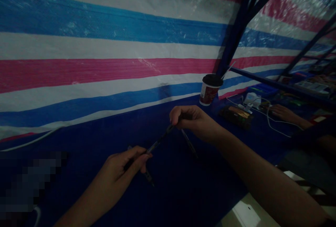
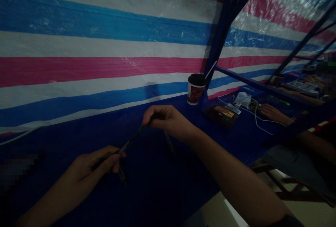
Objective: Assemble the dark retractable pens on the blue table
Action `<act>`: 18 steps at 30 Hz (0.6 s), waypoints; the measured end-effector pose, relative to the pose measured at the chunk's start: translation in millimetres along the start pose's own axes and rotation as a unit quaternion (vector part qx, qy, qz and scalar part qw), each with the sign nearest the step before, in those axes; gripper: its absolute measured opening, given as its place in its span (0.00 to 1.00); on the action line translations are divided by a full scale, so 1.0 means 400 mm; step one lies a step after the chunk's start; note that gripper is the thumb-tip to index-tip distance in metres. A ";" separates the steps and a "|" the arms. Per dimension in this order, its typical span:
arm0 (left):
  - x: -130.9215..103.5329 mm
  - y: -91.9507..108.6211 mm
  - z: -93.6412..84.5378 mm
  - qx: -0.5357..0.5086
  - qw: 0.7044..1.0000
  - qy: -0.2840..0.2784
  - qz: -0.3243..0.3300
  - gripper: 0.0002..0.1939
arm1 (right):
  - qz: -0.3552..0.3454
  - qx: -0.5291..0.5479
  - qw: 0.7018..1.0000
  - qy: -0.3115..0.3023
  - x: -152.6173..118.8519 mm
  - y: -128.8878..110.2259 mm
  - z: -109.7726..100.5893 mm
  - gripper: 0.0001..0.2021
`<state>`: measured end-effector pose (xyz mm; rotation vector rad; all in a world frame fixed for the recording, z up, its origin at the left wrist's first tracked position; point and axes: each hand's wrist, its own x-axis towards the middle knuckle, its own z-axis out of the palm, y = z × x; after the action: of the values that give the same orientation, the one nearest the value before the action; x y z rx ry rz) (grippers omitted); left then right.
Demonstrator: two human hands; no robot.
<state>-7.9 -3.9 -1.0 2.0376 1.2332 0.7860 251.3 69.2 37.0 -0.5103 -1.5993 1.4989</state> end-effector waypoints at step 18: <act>-0.007 -0.013 -0.002 0.023 0.998 0.054 -0.029 0.19 | -0.051 -0.137 0.983 0.108 -0.001 -0.027 -0.001 0.08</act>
<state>-12.4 -4.3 -4.8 2.0090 1.3768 0.8571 254.5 67.1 46.9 -0.7078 -1.6399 1.1125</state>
